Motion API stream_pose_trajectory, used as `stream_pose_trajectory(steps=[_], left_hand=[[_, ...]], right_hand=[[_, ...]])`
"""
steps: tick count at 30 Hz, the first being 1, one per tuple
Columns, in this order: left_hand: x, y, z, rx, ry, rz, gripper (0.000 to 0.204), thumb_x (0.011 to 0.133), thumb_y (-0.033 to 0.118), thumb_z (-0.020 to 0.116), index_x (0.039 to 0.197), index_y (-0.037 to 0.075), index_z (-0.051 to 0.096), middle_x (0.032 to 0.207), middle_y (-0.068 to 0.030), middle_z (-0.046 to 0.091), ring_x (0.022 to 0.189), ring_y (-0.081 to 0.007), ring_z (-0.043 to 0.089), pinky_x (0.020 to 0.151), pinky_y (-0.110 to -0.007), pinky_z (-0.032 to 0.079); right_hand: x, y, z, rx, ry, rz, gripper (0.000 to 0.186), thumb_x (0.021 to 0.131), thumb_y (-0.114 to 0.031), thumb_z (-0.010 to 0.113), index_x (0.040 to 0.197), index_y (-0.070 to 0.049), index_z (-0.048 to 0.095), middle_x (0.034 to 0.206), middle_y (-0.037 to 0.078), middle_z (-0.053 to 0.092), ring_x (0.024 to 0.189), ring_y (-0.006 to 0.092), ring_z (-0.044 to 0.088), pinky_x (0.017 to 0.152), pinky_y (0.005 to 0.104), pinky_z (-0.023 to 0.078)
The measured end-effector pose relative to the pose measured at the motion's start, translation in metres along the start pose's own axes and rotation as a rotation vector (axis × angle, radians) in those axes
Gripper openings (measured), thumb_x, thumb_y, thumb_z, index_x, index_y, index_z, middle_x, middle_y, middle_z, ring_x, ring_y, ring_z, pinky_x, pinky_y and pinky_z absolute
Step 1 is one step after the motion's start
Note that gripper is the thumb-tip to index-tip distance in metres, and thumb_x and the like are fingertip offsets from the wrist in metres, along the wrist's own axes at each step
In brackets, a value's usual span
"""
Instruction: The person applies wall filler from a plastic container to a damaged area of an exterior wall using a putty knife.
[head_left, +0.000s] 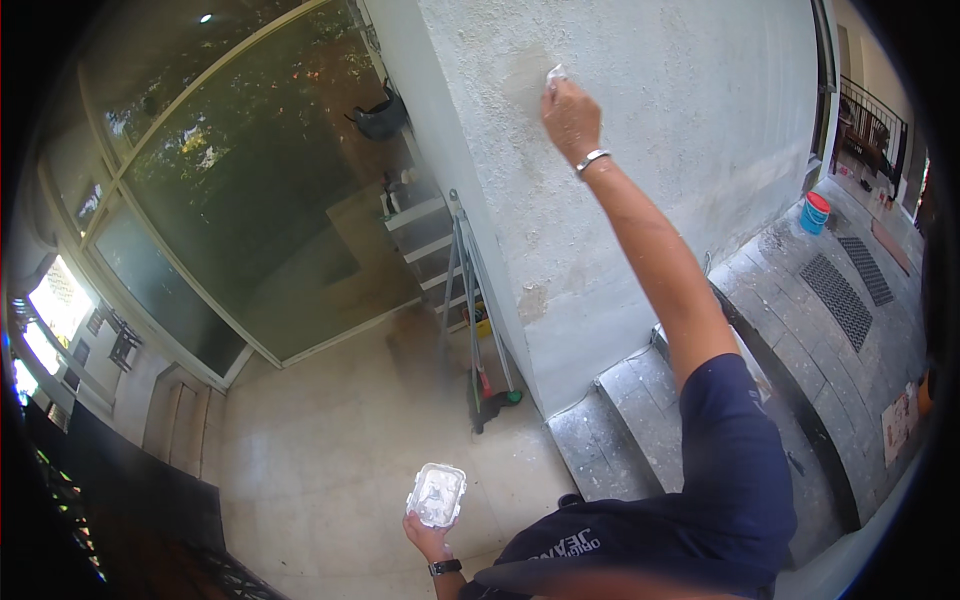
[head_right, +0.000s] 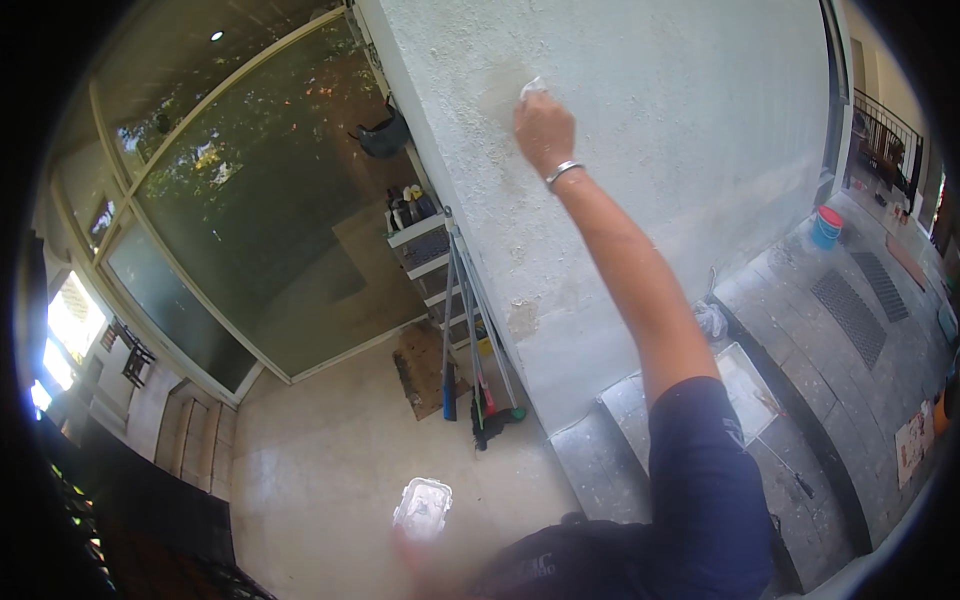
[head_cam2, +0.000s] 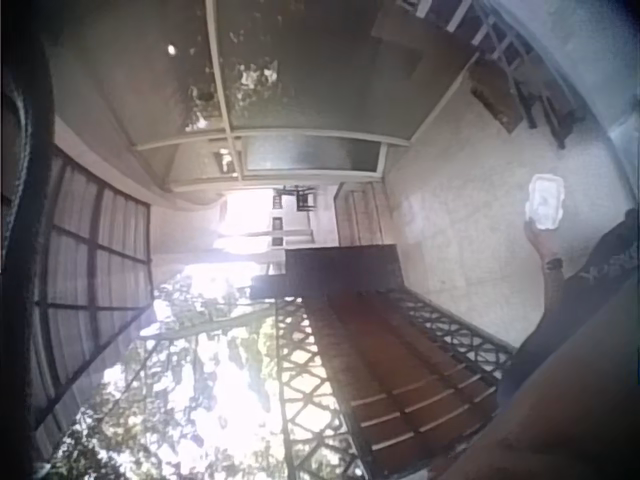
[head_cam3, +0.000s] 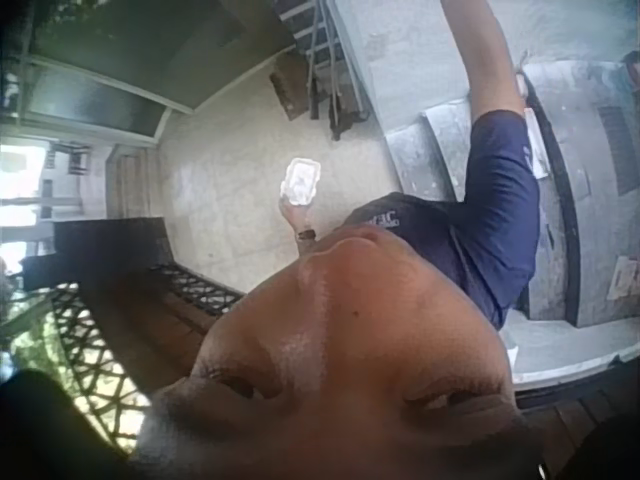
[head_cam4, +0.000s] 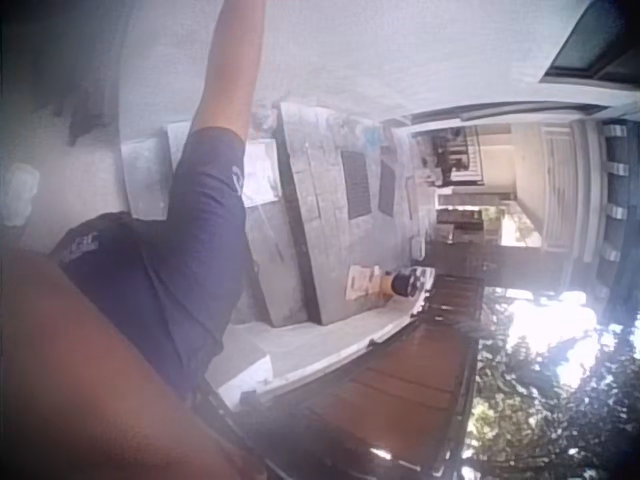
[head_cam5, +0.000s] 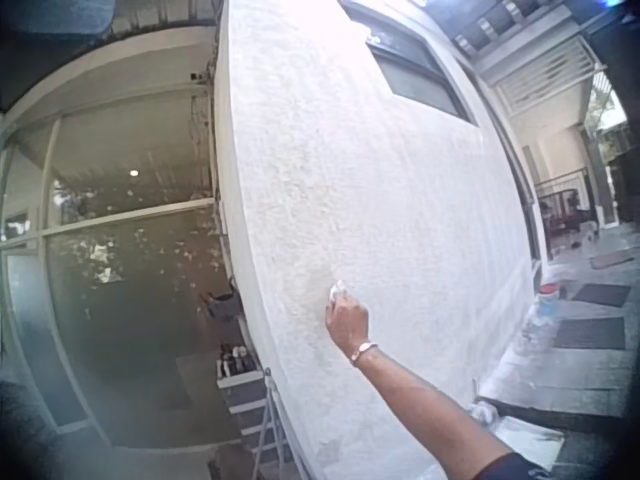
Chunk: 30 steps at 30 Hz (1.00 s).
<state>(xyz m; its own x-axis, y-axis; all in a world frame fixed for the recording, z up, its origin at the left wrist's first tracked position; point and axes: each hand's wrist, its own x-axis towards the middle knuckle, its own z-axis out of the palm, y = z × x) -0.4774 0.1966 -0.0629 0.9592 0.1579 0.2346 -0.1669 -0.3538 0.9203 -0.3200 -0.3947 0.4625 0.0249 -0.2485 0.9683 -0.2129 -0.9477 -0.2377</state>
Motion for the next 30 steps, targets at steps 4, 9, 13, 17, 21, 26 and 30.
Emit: stream_pose_trajectory(steps=[4,9,13,17,21,26,30], left_hand=[[-0.008,0.005,-0.001,0.164,0.014,0.177,0.046,0.097,0.037,0.043,0.129,0.005,0.036,0.124,-0.0207,0.051,0.102,-0.041,0.061,0.059,-0.052,0.062],[-0.011,0.041,-0.003,-0.348,0.122,-0.39,0.047,0.098,0.038,0.041,0.131,0.005,0.033,0.128,-0.0228,0.049,0.104,-0.0431,0.06,0.06,-0.053,0.062],[-0.002,0.068,-0.007,-0.597,0.092,-0.53,0.048,0.098,0.038,0.041,0.132,0.006,0.032,0.128,-0.0233,0.048,0.104,-0.0434,0.06,0.059,-0.052,0.062],[-0.004,0.046,-0.007,-0.509,0.136,-0.513,0.048,0.097,0.038,0.043,0.131,0.005,0.033,0.128,-0.0224,0.049,0.104,-0.043,0.06,0.059,-0.052,0.062],[0.002,0.046,-0.001,-0.293,0.039,-0.393,0.047,0.097,0.037,0.044,0.13,0.005,0.035,0.127,-0.0216,0.049,0.104,-0.042,0.06,0.059,-0.053,0.062],[0.01,0.038,0.007,-0.325,-0.032,-0.275,0.046,0.097,0.036,0.044,0.128,0.004,0.037,0.124,-0.0211,0.052,0.102,-0.04,0.062,0.059,-0.052,0.062],[0.021,0.085,0.006,-0.597,-0.082,-0.458,0.045,0.097,0.035,0.043,0.128,0.003,0.037,0.121,-0.0207,0.053,0.099,-0.0382,0.063,0.058,-0.05,0.062]], right_hand=[[-0.043,-0.049,-0.012,0.29,-0.001,-0.13,0.016,0.088,-0.018,0.059,0.084,-0.003,0.065,0.075,0.015,0.065,0.064,0.0327,0.063,0.058,0.0424,0.051],[0.025,-0.026,-0.065,0.069,-0.058,-0.279,0.016,0.089,-0.019,0.064,0.1,-0.009,0.071,0.083,0.009,0.071,0.067,0.021,0.067,0.059,0.0332,0.052],[0.065,0.023,-0.044,-0.407,0.045,-0.759,0.025,0.089,-0.017,0.064,0.114,-0.013,0.066,0.097,0.003,0.072,0.083,0.0126,0.066,0.069,0.0275,0.052],[-0.003,0.039,-0.02,-0.422,-0.254,-0.938,0.033,0.088,-0.012,0.063,0.12,-0.011,0.061,0.11,0.003,0.068,0.092,0.0129,0.064,0.075,0.0276,0.051],[-0.09,0.073,-0.042,-0.3,-0.638,-1.065,0.028,0.089,-0.009,0.059,0.117,-0.008,0.061,0.106,0.005,0.066,0.092,0.0145,0.063,0.078,0.0305,0.049],[-0.125,0.09,-0.069,-0.07,-0.794,-1.185,0.021,0.09,-0.013,0.058,0.111,-0.011,0.059,0.103,0.004,0.067,0.089,0.0132,0.064,0.076,0.0294,0.053],[-0.045,0.063,-0.066,-0.11,-0.226,-1.079,0.031,0.088,-0.013,0.063,0.119,-0.013,0.059,0.1,0.003,0.069,0.09,0.0135,0.065,0.072,0.027,0.053]])
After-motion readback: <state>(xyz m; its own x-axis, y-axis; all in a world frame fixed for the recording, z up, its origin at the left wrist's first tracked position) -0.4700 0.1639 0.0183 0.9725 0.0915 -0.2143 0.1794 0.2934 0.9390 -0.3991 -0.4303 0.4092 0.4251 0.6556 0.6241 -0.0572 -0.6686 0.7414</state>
